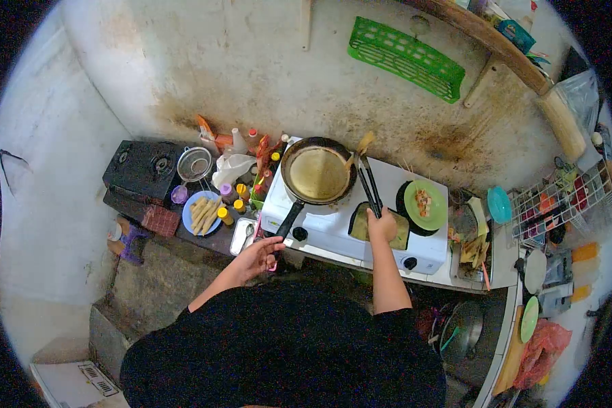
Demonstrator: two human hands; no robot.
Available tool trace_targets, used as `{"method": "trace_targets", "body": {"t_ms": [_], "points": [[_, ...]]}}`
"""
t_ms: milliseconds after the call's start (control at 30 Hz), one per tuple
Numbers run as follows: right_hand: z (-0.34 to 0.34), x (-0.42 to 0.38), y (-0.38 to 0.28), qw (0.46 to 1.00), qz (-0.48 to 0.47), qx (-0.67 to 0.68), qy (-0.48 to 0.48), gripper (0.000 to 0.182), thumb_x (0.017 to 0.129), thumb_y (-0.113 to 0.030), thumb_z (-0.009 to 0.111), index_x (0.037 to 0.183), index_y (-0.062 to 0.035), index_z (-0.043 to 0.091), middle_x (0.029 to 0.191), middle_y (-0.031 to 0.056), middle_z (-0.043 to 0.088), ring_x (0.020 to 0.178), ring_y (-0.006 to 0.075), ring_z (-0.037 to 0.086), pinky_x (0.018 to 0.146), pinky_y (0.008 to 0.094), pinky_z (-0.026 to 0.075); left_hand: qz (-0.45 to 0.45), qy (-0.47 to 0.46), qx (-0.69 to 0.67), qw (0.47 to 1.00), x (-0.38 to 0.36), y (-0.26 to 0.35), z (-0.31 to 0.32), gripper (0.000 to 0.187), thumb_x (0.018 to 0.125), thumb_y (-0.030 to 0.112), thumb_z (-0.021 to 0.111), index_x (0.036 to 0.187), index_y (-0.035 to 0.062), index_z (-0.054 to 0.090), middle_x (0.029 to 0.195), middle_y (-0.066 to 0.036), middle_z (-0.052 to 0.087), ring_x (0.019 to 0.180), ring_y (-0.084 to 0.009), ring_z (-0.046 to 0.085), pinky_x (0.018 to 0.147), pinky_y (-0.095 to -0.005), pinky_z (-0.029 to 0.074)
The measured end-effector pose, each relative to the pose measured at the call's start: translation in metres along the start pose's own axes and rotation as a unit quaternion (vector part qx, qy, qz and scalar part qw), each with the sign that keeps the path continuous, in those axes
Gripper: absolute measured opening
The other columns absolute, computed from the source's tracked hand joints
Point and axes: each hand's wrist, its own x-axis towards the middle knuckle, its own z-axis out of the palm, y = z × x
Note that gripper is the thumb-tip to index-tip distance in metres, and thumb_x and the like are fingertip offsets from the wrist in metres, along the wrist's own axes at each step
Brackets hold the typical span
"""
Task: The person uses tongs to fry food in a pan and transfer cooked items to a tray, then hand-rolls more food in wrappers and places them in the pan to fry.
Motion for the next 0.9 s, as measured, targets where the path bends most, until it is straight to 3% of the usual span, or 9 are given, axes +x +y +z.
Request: {"method": "trace_targets", "body": {"t_ms": [300,500,600,700,900], "points": [[0.008,0.005,0.007,0.999,-0.034,0.005,0.020,0.052,0.069,-0.045,0.060,0.106,-0.0080,0.056,0.091,0.0133,0.060,0.083,0.0313,0.057,0.069,0.0411,0.045,0.001,0.002,0.015,1.000,-0.002,0.004,0.002,0.033,0.086,0.023,0.042,0.115,0.0086,0.046,0.103,-0.003,0.052,0.053,-0.0070,0.040,0.049,-0.0185,0.035],[-0.012,-0.003,-0.009,1.000,-0.019,0.020,0.012,0.049,0.065,-0.042,0.064,0.101,-0.0092,0.059,0.086,0.0185,0.060,0.082,0.0338,0.057,0.069,0.0401,0.045,0.003,-0.009,0.026,1.000,0.005,0.003,-0.005,0.034,0.087,0.023,0.038,0.117,0.0090,0.044,0.105,-0.002,0.051,0.053,-0.0071,0.040,0.046,-0.0178,0.033],[-0.005,0.001,-0.009,0.996,-0.053,0.037,0.054,0.053,0.064,-0.043,0.064,0.104,-0.0091,0.058,0.088,0.0182,0.060,0.083,0.0329,0.057,0.070,0.0395,0.045,0.002,-0.009,0.033,0.999,0.004,0.003,-0.003,0.034,0.087,0.024,0.037,0.117,0.0093,0.043,0.106,-0.002,0.050,0.053,-0.0070,0.039,0.045,-0.0177,0.033],[-0.002,0.005,-0.013,0.996,-0.054,0.053,0.052,0.048,0.065,-0.045,0.063,0.098,-0.0099,0.058,0.083,0.0158,0.061,0.078,0.0336,0.057,0.066,0.0431,0.045,-0.001,-0.008,0.035,0.999,0.004,0.004,-0.001,0.035,0.087,0.024,0.037,0.118,0.0095,0.043,0.106,-0.002,0.050,0.053,-0.0069,0.039,0.044,-0.0182,0.032],[0.001,0.012,-0.015,1.000,-0.011,0.022,-0.003,0.050,0.066,-0.045,0.062,0.104,-0.0127,0.057,0.086,0.0156,0.061,0.081,0.0328,0.058,0.068,0.0411,0.046,-0.003,-0.017,0.032,0.999,-0.001,0.009,0.004,0.032,0.089,0.023,0.036,0.117,0.0083,0.045,0.102,-0.002,0.051,0.056,-0.0074,0.040,0.047,-0.0167,0.036]]}}
